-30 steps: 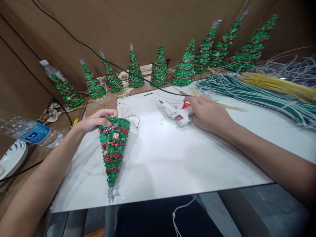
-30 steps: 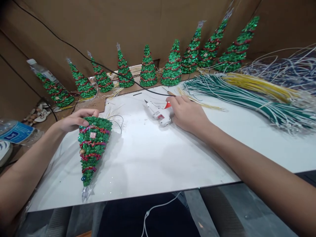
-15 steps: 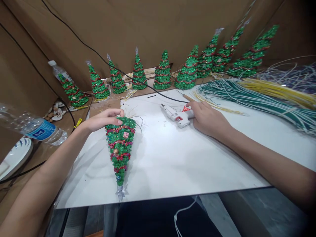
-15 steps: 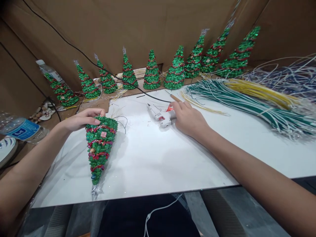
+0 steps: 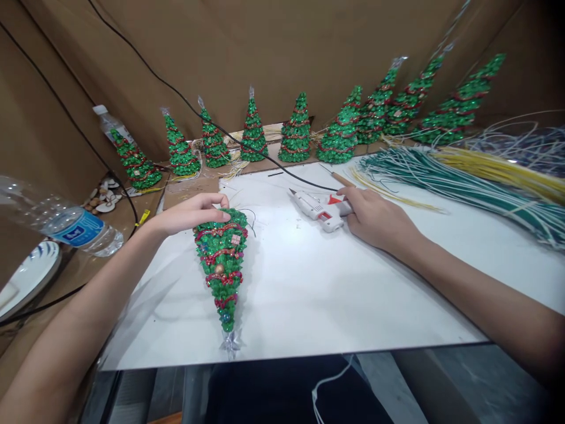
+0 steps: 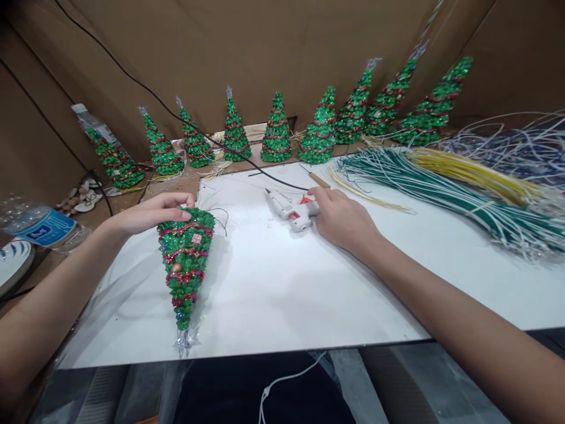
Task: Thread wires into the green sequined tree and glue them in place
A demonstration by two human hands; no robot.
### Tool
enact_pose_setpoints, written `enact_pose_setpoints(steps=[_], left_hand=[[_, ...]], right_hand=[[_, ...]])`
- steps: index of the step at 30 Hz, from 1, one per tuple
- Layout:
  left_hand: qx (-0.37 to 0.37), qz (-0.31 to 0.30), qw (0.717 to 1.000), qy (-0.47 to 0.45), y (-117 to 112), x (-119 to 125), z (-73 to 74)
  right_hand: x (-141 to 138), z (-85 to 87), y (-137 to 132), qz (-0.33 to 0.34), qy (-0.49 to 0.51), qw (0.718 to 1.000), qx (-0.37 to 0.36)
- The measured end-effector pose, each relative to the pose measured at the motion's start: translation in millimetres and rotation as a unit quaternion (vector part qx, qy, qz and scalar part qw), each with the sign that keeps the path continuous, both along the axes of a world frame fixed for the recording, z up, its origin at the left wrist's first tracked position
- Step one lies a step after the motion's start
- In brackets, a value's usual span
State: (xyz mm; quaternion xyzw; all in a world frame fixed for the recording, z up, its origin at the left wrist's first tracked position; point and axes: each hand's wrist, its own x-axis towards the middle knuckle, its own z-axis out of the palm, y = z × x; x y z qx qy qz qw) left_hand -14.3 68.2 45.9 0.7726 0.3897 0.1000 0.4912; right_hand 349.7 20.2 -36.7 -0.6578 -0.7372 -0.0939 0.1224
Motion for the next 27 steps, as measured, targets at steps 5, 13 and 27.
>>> enact_pose_setpoints(steps=[5, 13, 27], left_hand=[[0.012, 0.022, 1.0, 0.011, -2, 3, -0.6], [0.022, 0.025, 0.999, 0.012, -3, 4, -1.3], [0.025, 0.026, 0.999, 0.015, -5, 6, 0.4]], right_hand=[[0, -3.5, 1, 0.012, -0.004, 1.0, 0.016], [-3, -3.2, -2, 0.05, -0.026, 0.998, 0.027], [-20, 16.9, -18, 0.011, -0.007, 1.0, 0.024]])
